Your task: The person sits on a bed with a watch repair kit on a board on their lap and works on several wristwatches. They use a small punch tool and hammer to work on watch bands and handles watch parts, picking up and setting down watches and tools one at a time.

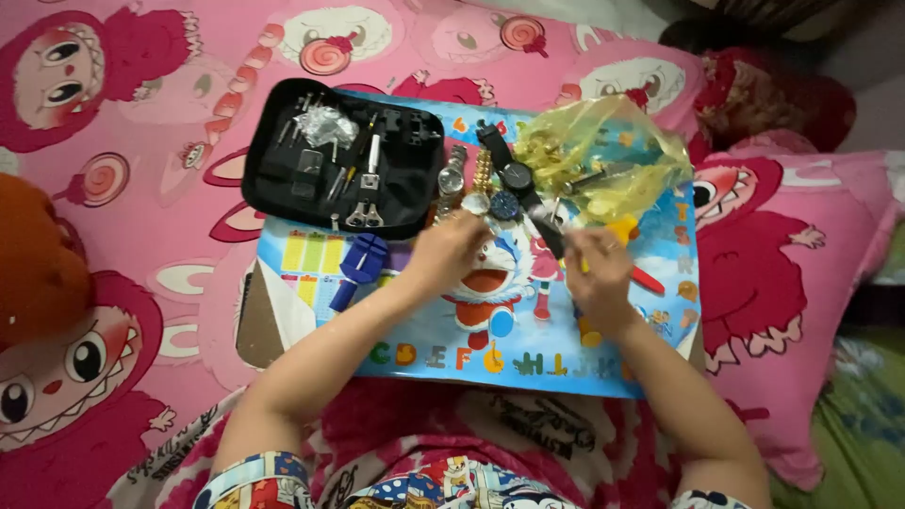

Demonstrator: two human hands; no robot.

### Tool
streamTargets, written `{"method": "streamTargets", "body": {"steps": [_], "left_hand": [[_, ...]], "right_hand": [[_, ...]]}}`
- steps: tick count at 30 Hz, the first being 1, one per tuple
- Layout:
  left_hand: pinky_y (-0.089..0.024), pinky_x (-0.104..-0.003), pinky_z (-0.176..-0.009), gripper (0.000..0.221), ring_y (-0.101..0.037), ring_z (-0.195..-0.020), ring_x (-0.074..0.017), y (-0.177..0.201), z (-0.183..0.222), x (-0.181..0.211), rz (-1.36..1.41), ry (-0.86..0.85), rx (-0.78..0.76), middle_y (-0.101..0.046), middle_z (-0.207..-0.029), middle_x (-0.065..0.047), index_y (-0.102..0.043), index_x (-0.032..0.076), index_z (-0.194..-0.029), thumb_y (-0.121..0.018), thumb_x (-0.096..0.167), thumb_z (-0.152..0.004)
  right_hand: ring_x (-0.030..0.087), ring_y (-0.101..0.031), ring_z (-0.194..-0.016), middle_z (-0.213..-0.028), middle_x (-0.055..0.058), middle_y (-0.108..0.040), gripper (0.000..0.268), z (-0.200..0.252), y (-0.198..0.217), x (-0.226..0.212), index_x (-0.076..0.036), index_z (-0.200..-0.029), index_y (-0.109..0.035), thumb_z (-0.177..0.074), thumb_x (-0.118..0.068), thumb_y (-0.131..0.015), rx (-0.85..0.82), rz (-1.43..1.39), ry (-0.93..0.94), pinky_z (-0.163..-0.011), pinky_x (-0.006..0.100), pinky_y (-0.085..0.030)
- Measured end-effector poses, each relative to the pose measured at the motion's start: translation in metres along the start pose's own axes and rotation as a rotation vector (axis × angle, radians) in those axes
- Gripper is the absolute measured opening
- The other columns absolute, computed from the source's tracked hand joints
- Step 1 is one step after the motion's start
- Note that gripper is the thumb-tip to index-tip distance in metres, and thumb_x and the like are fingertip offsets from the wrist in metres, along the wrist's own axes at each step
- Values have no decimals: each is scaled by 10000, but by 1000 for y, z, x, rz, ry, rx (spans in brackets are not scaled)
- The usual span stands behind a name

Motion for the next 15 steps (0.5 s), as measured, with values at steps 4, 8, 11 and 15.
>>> {"method": "streamTargets", "body": {"steps": [4, 8, 11, 15], "left_hand": [[-568, -378, -672, 120, -687, -732, -310, 22, -9, -18, 143, 86, 191, -679, -823, -81, -679, 110, -1005, -613, 15, -975], [-510, -360, -794, 255, -614, -818, -273, 76, -13, -31, 330, 231, 631, -575, -886, -92, -553, 91, -1125, -443, -61, -953], [-456, -268, -632, 97, -529, -604, -158, 111, -16, -33, 375, 285, 807, -494, -736, -35, -496, 84, -1103, -402, 98, -1088], [-373, -203, -450, 150, -447, -420, -75, 125, -14, -49, 529, 303, 887, -425, -610, 17, -478, 69, -1137, -405, 199, -1151]], "right_hand": [[364, -659, -837, -919, 174, -625, 128, -18, 19, 11, 46, -1045, -761, -932, 99, -731, 80, 46, -56, -764, 406, -559], [369, -649, -848, -898, 159, -603, 143, -14, 12, 23, 41, -1049, -745, -920, 101, -729, 38, 82, -48, -788, 423, -562], [358, -632, -848, -875, 132, -580, 69, -7, -2, 29, 5, -1001, -709, -944, 43, -707, -38, 103, -26, -802, 424, -545], [308, -594, -821, -857, 88, -567, 22, -8, -10, 23, -51, -963, -694, -979, -37, -690, -87, 198, 10, -796, 394, -485]]}}
Point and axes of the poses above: each hand's wrist, its own z-axis away from the middle knuckle, its own y-axis out of the back of the hand, x = y × z, the point moved 6 cm from there along -z, towards the middle knuckle
